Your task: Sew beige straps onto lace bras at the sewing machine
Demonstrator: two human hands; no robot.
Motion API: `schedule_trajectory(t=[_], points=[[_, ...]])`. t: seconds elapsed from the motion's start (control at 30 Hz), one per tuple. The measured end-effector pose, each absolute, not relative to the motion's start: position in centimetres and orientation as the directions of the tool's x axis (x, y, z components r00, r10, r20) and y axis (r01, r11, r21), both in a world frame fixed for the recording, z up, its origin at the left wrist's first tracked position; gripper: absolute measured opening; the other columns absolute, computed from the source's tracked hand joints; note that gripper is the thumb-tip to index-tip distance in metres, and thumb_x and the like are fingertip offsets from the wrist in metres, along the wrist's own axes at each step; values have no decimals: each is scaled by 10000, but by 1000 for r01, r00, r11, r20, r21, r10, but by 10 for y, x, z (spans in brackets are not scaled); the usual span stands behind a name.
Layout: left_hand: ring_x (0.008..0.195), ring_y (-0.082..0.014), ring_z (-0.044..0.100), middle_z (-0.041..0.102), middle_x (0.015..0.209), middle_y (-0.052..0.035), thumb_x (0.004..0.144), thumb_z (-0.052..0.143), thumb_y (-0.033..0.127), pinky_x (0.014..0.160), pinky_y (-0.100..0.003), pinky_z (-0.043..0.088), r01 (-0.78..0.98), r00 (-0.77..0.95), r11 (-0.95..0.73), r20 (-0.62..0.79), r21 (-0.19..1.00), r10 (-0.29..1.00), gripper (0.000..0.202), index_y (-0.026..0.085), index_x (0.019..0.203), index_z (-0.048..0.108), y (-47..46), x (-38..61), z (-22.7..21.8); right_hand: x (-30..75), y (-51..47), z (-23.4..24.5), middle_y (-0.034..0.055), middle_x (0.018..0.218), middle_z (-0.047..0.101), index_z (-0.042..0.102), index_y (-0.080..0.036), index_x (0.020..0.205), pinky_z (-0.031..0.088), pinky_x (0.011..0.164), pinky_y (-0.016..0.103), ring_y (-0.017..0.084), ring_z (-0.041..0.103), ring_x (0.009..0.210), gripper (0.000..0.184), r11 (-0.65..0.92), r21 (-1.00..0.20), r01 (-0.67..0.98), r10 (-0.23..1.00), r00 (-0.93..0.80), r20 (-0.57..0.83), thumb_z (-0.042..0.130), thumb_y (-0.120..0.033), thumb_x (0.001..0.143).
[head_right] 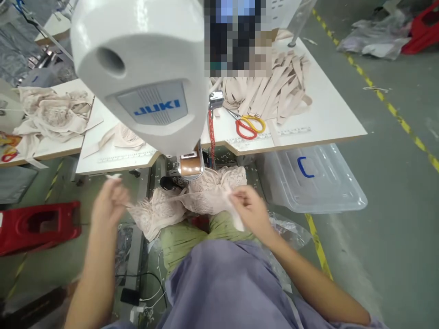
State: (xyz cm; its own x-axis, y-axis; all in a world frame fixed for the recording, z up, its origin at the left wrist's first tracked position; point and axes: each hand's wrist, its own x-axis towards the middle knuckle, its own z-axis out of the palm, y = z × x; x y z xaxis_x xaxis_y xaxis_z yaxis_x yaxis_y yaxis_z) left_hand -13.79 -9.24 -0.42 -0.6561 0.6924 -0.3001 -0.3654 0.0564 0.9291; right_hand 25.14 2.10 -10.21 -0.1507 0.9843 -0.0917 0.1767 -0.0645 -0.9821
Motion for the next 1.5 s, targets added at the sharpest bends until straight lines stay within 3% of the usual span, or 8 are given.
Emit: schedule_trajectory(t=[0.17,0.4,0.7,0.83,0.97,1.13,1.3,1.5], points=[[428,-57,299,419,493,66,803,741,347,421,-198,246,-278,-337,359,-440,891,832,205,157,746,692,-74,-25,-32,208,17,-71,49,917,691,675,-207,978,476,642,289,158,599,721,244,65,-947,314,680,-708,-189,562,-419,932],[566,-126,418,508,576,15,887,607,453,542,-252,319,234,-146,316,-288,919,946,333,189,695,677,-70,24,-21,193,35,-44,-17,686,624,703,-174,1030,330,490,221,86,434,520,371,20,-973,232,591,-787,-175,595,-507,909],[598,-159,497,581,627,5,874,615,396,571,-270,328,541,-62,241,-247,806,967,230,214,744,669,-62,14,-25,201,54,-35,12,804,708,711,-200,880,412,680,270,151,608,742,207,316,-906,280,437,-891,-122,569,-339,934],[928,-253,614,694,965,-78,763,754,403,764,-336,472,161,-328,311,-247,937,912,254,237,949,708,-69,11,-49,194,59,-57,1,765,625,626,-185,861,400,630,268,141,543,675,205,10,-951,309,661,-716,-226,539,-363,917],[848,-294,683,723,865,-113,695,786,554,777,-443,543,-241,-67,396,-422,886,904,377,200,818,738,-83,41,-76,173,40,-76,-21,732,524,527,-196,866,400,590,263,130,486,638,191,-300,-945,134,804,-497,-326,499,-376,923],[1053,-320,672,717,1067,-158,608,599,887,950,-486,517,-493,-142,304,-419,816,897,802,180,962,733,-80,70,-92,152,-4,-86,-4,840,570,503,-217,982,458,669,273,140,550,735,171,-118,-993,23,869,-481,-115,465,-383,983],[1108,-214,649,712,1088,-74,825,652,606,1002,-325,481,-578,-467,124,-451,807,760,488,204,1101,678,-73,74,-91,144,-25,-101,38,937,622,513,-217,965,491,754,310,165,617,846,130,108,-989,104,893,-448,50,470,-338,987],[753,-163,644,676,755,-29,870,650,504,736,-254,509,-143,-504,363,-383,921,774,348,160,848,703,-83,46,-57,170,2,-89,71,969,655,606,-209,1003,487,827,354,200,603,916,176,484,-869,103,770,-522,366,573,-370,941]])
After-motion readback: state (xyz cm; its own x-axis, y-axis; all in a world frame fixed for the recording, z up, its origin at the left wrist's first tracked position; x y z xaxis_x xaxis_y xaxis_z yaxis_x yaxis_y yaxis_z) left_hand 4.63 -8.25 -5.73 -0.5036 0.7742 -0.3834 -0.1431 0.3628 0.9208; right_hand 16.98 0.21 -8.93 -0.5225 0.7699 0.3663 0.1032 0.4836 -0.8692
